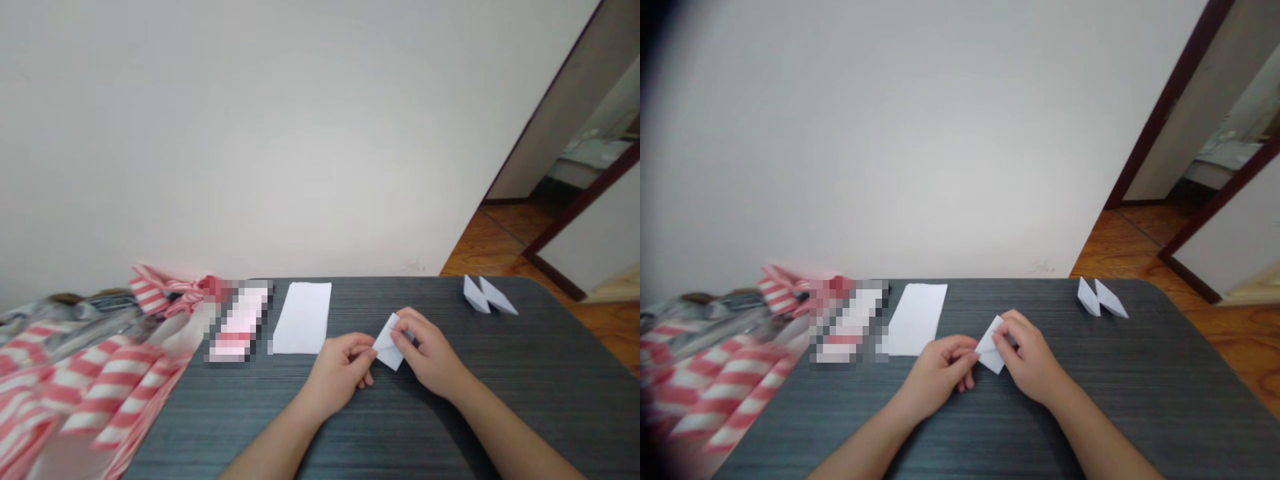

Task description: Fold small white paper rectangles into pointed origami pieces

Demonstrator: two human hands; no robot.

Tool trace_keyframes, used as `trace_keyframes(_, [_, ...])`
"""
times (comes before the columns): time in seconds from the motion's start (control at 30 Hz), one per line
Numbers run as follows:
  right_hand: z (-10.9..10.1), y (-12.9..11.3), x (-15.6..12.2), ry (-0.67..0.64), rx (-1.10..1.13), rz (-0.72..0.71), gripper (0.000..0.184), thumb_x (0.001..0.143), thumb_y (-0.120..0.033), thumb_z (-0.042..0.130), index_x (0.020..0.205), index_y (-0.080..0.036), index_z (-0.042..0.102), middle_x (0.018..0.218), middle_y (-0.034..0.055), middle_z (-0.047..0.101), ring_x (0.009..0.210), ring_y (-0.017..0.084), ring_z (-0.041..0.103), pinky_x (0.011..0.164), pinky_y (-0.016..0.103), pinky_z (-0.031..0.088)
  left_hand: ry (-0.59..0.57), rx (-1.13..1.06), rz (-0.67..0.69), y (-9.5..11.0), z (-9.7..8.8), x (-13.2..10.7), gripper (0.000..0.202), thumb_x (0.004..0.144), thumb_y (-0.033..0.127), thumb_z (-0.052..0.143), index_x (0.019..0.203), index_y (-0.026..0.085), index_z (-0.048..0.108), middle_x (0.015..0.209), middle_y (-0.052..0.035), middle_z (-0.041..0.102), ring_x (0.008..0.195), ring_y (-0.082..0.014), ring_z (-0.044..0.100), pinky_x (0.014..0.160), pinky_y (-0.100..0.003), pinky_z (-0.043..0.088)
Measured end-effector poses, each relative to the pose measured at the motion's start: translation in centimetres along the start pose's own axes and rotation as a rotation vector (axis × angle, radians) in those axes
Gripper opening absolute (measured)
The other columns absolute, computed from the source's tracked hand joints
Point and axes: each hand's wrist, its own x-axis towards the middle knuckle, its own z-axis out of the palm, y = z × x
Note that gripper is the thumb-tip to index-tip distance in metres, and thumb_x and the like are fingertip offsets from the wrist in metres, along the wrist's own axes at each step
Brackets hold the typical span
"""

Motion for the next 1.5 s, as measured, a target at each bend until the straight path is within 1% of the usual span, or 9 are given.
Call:
trace_keyframes(0.2, [0.05, -0.04, -0.06, -0.009, 0.012, -0.014, 0.016, 0.092, -0.017, 0.049, 0.077, -0.020, 0.053, 0.084, 0.0030, 0.053, 0.076, 0.017, 0.054, 0.068, 0.029, 0.043, 0.010, -0.001, -0.003, 0.03, -0.05, 0.10, 0.021, 0.084, 0.033, 0.057, 0.091, 0.014, 0.061, 0.057, 0.0008, 0.061, 0.049, -0.0109, 0.055, 0.047, -0.020, 0.042])
trace_keyframes(0.33, [0.08, -0.27, 0.00, -0.039, 0.025, -0.018, 0.016, 0.092, -0.016, 0.050, 0.077, -0.020, 0.053, 0.084, 0.0027, 0.054, 0.075, 0.017, 0.054, 0.068, 0.029, 0.043, -0.052, 0.047, 0.004, 0.15, -0.15, -0.06, 0.023, 0.086, 0.035, 0.054, 0.092, 0.015, 0.062, 0.060, 0.0002, 0.062, 0.051, -0.0110, 0.055, 0.050, -0.020, 0.041])
trace_keyframes(0.47, [0.19, -0.54, -0.01, -0.061, 0.037, -0.036, 0.016, 0.091, -0.015, 0.050, 0.076, -0.020, 0.053, 0.084, 0.0027, 0.053, 0.076, 0.016, 0.054, 0.069, 0.028, 0.042, -0.096, 0.137, 0.004, 0.42, -0.38, -0.36, 0.032, 0.090, 0.042, 0.048, 0.081, 0.015, 0.064, 0.058, -0.0010, 0.062, 0.051, -0.0107, 0.053, 0.050, -0.020, 0.037])
trace_keyframes(0.53, [0.24, -0.56, -0.03, -0.064, 0.034, -0.037, 0.016, 0.091, -0.015, 0.050, 0.077, -0.020, 0.053, 0.084, 0.0028, 0.053, 0.076, 0.016, 0.054, 0.068, 0.028, 0.042, -0.090, 0.167, -0.003, 0.53, -0.42, -0.45, 0.035, 0.091, 0.043, 0.046, 0.077, 0.015, 0.063, 0.057, -0.0009, 0.062, 0.049, -0.0101, 0.050, 0.048, -0.020, 0.034])
trace_keyframes(0.73, [0.37, -0.25, -0.07, -0.057, 0.031, -0.041, 0.013, 0.090, -0.014, 0.052, 0.078, -0.020, 0.053, 0.090, 0.0045, 0.055, 0.081, 0.017, 0.055, 0.072, 0.028, 0.043, -0.065, 0.189, -0.023, 0.80, -0.27, -0.48, 0.034, 0.091, 0.042, 0.046, 0.077, 0.016, 0.062, 0.054, 0.0008, 0.061, 0.045, -0.0093, 0.045, 0.047, -0.020, 0.031])
trace_keyframes(1.03, [0.39, -0.08, 0.05, -0.045, 0.016, -0.049, 0.014, 0.088, -0.012, 0.053, 0.076, -0.019, 0.055, 0.089, 0.0042, 0.055, 0.079, 0.016, 0.056, 0.071, 0.028, 0.043, -0.079, 0.260, 0.030, 0.88, -0.42, -0.56, 0.039, 0.093, 0.041, 0.042, 0.067, 0.016, 0.059, 0.055, -0.0003, 0.062, 0.047, -0.0105, 0.048, 0.049, -0.021, 0.032])
trace_keyframes(1.27, [0.33, -0.22, 0.03, -0.056, 0.023, -0.063, 0.014, 0.089, -0.013, 0.053, 0.076, -0.019, 0.054, 0.087, 0.0040, 0.055, 0.078, 0.016, 0.055, 0.071, 0.027, 0.043, -0.083, 0.254, 0.039, 0.74, -0.32, -0.55, 0.037, 0.092, 0.043, 0.045, 0.073, 0.017, 0.062, 0.053, 0.0011, 0.061, 0.046, -0.0104, 0.048, 0.047, -0.020, 0.031])
trace_keyframes(1.4, [0.36, -0.37, 0.14, -0.077, 0.030, -0.074, 0.014, 0.088, -0.014, 0.053, 0.076, -0.019, 0.054, 0.086, 0.0037, 0.055, 0.078, 0.016, 0.055, 0.071, 0.028, 0.043, -0.074, 0.262, 0.054, 0.96, -0.35, -0.72, 0.042, 0.093, 0.044, 0.043, 0.066, 0.016, 0.060, 0.052, 0.0005, 0.061, 0.047, -0.0102, 0.049, 0.050, -0.020, 0.034])
trace_keyframes(1.5, [0.57, -0.13, 0.04, -0.063, 0.057, -0.042, 0.009, 0.087, -0.015, 0.056, 0.080, -0.020, 0.054, 0.093, 0.0047, 0.056, 0.084, 0.017, 0.056, 0.076, 0.030, 0.044, -0.060, 0.223, 0.039, 0.93, -0.37, -0.68, 0.043, 0.093, 0.044, 0.042, 0.066, 0.016, 0.060, 0.050, 0.0002, 0.060, 0.045, -0.0101, 0.049, 0.049, -0.020, 0.034])
